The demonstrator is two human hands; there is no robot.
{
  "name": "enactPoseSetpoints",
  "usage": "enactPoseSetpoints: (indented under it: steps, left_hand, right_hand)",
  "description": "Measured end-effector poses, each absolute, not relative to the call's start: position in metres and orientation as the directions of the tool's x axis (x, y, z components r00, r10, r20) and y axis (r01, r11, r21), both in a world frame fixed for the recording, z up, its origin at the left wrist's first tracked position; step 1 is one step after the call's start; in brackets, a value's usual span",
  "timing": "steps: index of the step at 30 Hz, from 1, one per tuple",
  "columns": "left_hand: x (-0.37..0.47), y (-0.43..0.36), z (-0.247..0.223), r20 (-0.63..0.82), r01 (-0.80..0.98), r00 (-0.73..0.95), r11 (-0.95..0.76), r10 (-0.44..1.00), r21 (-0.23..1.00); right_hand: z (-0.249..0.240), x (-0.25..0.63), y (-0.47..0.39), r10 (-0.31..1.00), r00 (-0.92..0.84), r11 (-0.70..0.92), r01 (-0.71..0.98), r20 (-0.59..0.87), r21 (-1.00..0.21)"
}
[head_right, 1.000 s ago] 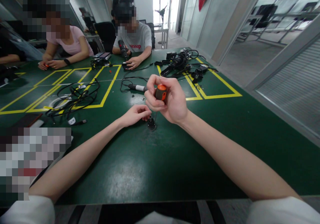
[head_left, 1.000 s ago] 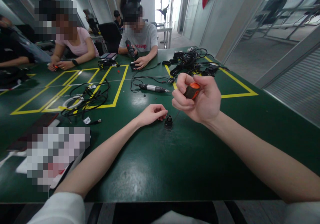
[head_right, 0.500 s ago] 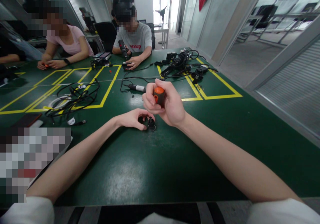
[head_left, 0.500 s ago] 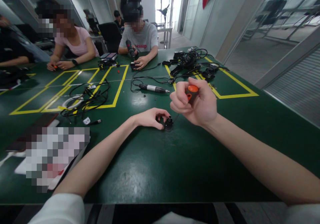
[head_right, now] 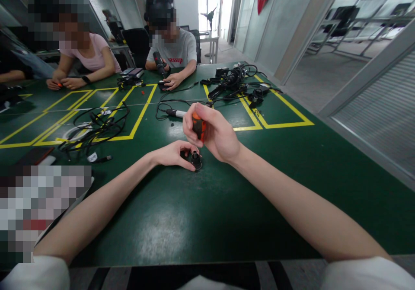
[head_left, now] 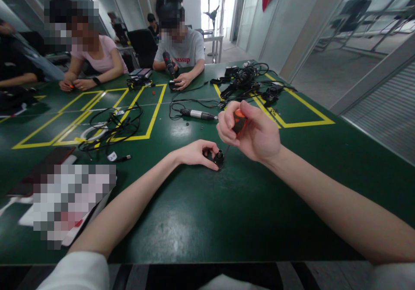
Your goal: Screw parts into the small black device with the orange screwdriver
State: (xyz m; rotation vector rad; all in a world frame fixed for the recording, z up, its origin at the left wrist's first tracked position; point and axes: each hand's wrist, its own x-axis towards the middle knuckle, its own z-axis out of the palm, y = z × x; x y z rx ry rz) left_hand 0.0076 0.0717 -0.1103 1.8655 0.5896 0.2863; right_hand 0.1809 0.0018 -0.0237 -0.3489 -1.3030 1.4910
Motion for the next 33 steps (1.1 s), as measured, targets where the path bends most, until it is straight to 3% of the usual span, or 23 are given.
enactPoseSetpoints:
  steps: [5,9,14,18,22,25,33]
  left_hand:
    - [0.008,0.072,-0.112,-0.083,0.255,0.852,-0.271,0.517,0.928]
    - [0.008,0.072,-0.113,-0.089,0.253,0.845,-0.248,0.527,0.935]
    - [0.008,0.072,-0.114,-0.086,0.244,0.848,-0.242,0.523,0.939]
    - [0.008,0.072,-0.114,-0.068,0.236,0.844,-0.256,0.532,0.937]
    - [0.008,0.072,-0.114,-0.078,0.251,0.836,-0.251,0.544,0.935]
    - [0.008,0.072,-0.113,-0.082,0.254,0.84,-0.255,0.537,0.933]
    - [0.009,0.071,-0.112,-0.112,0.277,0.829,-0.228,0.548,0.933]
  right_hand:
    - [-0.023,0.185,0.002,0.8,-0.452,0.136,-0.505,0.396,-0.852]
    - [-0.026,0.185,0.0,0.781,-0.426,0.22,-0.496,0.457,-0.84]
    - [-0.028,0.181,0.001,0.802,-0.378,0.339,-0.35,0.463,-0.873]
    - [-0.025,0.188,0.003,0.775,-0.415,0.51,-0.031,0.476,-0.859]
    - [-0.017,0.2,0.006,0.761,-0.506,0.634,0.451,0.406,-0.628]
    - [-0.01,0.208,0.006,0.807,-0.511,0.587,0.629,0.297,-0.511]
    - [0.002,0.215,0.002,0.82,-0.559,0.485,0.564,0.123,-0.668]
